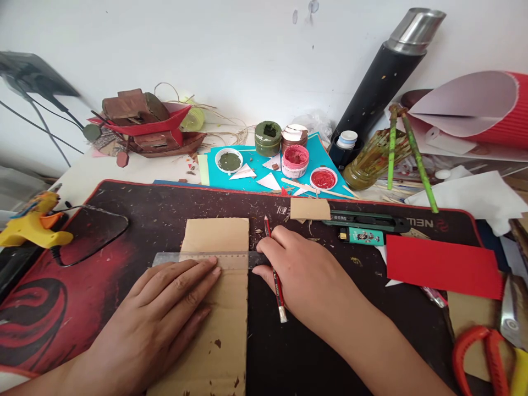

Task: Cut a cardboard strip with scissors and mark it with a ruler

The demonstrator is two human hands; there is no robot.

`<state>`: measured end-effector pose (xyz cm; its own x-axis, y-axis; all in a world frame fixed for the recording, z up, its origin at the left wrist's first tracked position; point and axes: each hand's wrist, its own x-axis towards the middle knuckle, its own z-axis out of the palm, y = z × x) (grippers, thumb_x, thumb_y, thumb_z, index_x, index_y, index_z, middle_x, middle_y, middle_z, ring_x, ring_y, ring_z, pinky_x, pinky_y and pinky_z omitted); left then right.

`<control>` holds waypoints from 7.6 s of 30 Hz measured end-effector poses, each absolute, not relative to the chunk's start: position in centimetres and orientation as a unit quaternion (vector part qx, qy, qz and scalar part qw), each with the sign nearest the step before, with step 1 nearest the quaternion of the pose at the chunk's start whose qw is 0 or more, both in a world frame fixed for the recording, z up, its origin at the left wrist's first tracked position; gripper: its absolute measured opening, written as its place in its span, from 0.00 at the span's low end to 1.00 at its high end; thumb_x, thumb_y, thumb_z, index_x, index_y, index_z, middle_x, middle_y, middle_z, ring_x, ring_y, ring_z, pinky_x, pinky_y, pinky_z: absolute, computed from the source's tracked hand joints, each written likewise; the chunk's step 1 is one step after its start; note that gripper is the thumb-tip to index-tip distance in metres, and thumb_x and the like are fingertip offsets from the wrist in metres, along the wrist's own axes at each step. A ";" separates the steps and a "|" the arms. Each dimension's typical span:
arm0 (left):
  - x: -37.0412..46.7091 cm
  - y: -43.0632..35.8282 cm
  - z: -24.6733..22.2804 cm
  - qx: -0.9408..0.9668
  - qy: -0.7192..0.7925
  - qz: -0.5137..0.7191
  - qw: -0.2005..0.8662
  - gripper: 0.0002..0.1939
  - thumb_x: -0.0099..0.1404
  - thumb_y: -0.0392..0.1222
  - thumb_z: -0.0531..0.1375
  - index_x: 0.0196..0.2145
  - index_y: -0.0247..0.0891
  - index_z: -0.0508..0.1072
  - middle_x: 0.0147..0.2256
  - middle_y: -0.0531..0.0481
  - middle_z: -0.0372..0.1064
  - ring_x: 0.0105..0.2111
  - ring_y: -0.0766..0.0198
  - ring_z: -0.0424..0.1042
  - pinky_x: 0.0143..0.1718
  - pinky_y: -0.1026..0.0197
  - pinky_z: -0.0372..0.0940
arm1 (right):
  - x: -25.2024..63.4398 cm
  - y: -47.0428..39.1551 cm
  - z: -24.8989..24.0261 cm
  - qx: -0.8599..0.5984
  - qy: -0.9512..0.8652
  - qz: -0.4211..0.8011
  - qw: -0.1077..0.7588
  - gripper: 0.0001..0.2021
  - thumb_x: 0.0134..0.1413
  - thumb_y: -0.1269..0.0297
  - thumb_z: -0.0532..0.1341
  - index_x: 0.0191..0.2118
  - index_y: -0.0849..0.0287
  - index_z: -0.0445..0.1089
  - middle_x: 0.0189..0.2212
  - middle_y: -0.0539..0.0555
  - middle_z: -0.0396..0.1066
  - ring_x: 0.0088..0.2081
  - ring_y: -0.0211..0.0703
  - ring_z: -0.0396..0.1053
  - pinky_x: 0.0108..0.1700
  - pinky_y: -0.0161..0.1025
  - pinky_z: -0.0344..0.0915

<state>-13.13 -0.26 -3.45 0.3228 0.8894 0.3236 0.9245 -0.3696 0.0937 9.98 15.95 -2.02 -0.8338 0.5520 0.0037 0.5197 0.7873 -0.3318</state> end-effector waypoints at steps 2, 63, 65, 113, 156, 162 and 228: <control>-13.1 -0.3 -3.5 -0.812 -0.560 -0.159 0.055 0.19 0.81 0.36 0.55 0.64 0.28 0.74 0.61 0.39 0.78 0.56 0.48 0.74 0.59 0.46 0.62 | 10.0 15.9 -2.0 -0.283 -0.944 0.162 0.049 0.04 0.68 0.67 0.69 0.46 0.56 0.75 0.37 0.51 0.71 0.30 0.45 0.70 0.29 0.41 0.57; -13.0 -0.4 -3.5 -0.810 -0.564 -0.155 0.051 0.19 0.82 0.36 0.54 0.64 0.28 0.74 0.60 0.41 0.79 0.56 0.49 0.74 0.59 0.46 0.63 | 10.0 15.9 -2.0 -0.293 -0.941 0.166 0.039 0.06 0.66 0.67 0.71 0.46 0.56 0.76 0.38 0.52 0.72 0.30 0.45 0.71 0.28 0.40 0.53; -13.0 -0.4 -3.6 -0.810 -0.563 -0.155 0.052 0.19 0.82 0.36 0.54 0.64 0.28 0.74 0.60 0.41 0.79 0.56 0.49 0.74 0.59 0.46 0.63 | 10.0 15.9 -2.1 -0.292 -0.941 0.164 0.041 0.06 0.66 0.67 0.71 0.46 0.56 0.76 0.38 0.52 0.72 0.30 0.45 0.71 0.28 0.40 0.53; -12.9 -0.3 -3.6 -0.808 -0.565 -0.157 0.059 0.19 0.81 0.36 0.54 0.63 0.28 0.74 0.59 0.41 0.80 0.55 0.49 0.74 0.59 0.46 0.62 | 10.0 15.9 -2.0 -0.287 -0.945 0.148 0.054 0.07 0.64 0.67 0.73 0.45 0.56 0.76 0.39 0.52 0.75 0.31 0.47 0.75 0.28 0.40 0.57; -12.7 -0.5 -4.7 -0.801 -0.566 -0.175 0.080 0.19 0.78 0.38 0.59 0.63 0.31 0.75 0.58 0.41 0.80 0.56 0.50 0.75 0.57 0.46 0.66 | 3.9 14.8 0.5 -0.302 -0.636 0.681 0.203 0.27 0.70 0.37 0.62 0.35 0.58 0.78 0.18 0.46 0.67 0.19 0.35 0.63 0.22 0.34 0.59; -12.8 -0.5 -4.9 -0.803 -0.564 -0.176 0.074 0.18 0.80 0.40 0.58 0.62 0.33 0.76 0.57 0.42 0.80 0.56 0.51 0.75 0.58 0.46 0.65 | 1.7 14.8 -0.6 -0.307 -0.633 0.685 0.187 0.25 0.71 0.38 0.62 0.39 0.58 0.77 0.20 0.46 0.68 0.20 0.35 0.63 0.23 0.33 0.59; -13.2 -0.2 -4.6 -0.809 -0.553 -0.181 0.080 0.20 0.82 0.37 0.53 0.62 0.28 0.76 0.60 0.40 0.79 0.54 0.49 0.76 0.56 0.46 0.64 | 10.8 15.1 -1.6 -0.443 -0.641 0.586 0.225 0.25 0.72 0.38 0.61 0.36 0.57 0.74 0.17 0.43 0.62 0.18 0.35 0.58 0.22 0.34 0.54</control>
